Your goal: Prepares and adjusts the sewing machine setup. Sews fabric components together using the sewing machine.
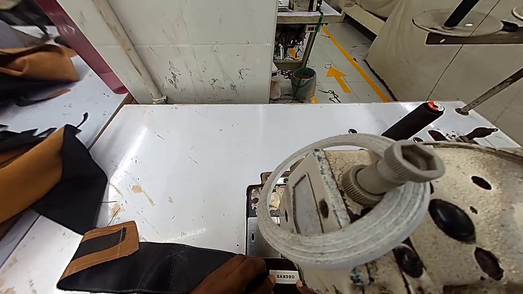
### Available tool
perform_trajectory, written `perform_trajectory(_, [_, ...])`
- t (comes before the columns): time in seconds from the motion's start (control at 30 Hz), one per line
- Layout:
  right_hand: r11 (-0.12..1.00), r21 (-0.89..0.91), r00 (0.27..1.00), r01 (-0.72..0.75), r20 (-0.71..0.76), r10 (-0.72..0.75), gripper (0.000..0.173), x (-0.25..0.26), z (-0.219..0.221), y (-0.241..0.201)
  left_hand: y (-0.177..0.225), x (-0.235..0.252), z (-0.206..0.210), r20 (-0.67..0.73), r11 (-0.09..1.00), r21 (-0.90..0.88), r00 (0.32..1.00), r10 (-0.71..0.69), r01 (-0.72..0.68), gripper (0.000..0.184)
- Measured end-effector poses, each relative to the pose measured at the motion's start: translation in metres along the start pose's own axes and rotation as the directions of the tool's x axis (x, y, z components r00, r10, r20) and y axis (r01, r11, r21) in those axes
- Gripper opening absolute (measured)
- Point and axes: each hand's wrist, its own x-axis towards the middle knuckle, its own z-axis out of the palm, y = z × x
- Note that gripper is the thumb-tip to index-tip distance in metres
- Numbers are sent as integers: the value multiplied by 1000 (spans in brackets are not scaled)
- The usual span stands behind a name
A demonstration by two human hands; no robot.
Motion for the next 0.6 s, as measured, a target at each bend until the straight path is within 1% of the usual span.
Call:
perform_trajectory(0.1, [1000,3,1000,6,-5,-6,31,1,-1,-1,6,3,-6,13,1000,-1,1000,-19,19,26])
perform_trajectory(0.17, [1000,-4,1000,4,-5,-4,30,2,-1,-2,19,11,-21,17,998,-21,998,-54,55,24])
perform_trajectory(0.23, [1000,-15,1000,20,-1,-20,31,1,0,1,11,6,-13,25,999,-11,999,-34,34,26])
perform_trajectory(0.3, [997,-35,998,69,1,-69,31,2,1,4,3,1,-3,4,1000,1,1000,-6,6,27])
perform_trajectory(0.37, [995,-51,996,84,8,-84,32,3,-1,2,11,6,-11,6,1000,2,1000,-29,29,26])
perform_trajectory(0.47, [997,-50,998,59,8,-59,34,9,-10,-14,32,18,-33,7,997,-14,997,-80,80,22])
perform_trajectory(0.53, [999,-42,1000,27,0,-27,35,10,-12,-21,34,19,-36,8,996,-28,997,-82,82,21])
perform_trajectory(0.6, [999,-31,1000,12,-5,-12,37,7,-9,-17,30,17,-32,13,997,-29,997,-76,76,22])
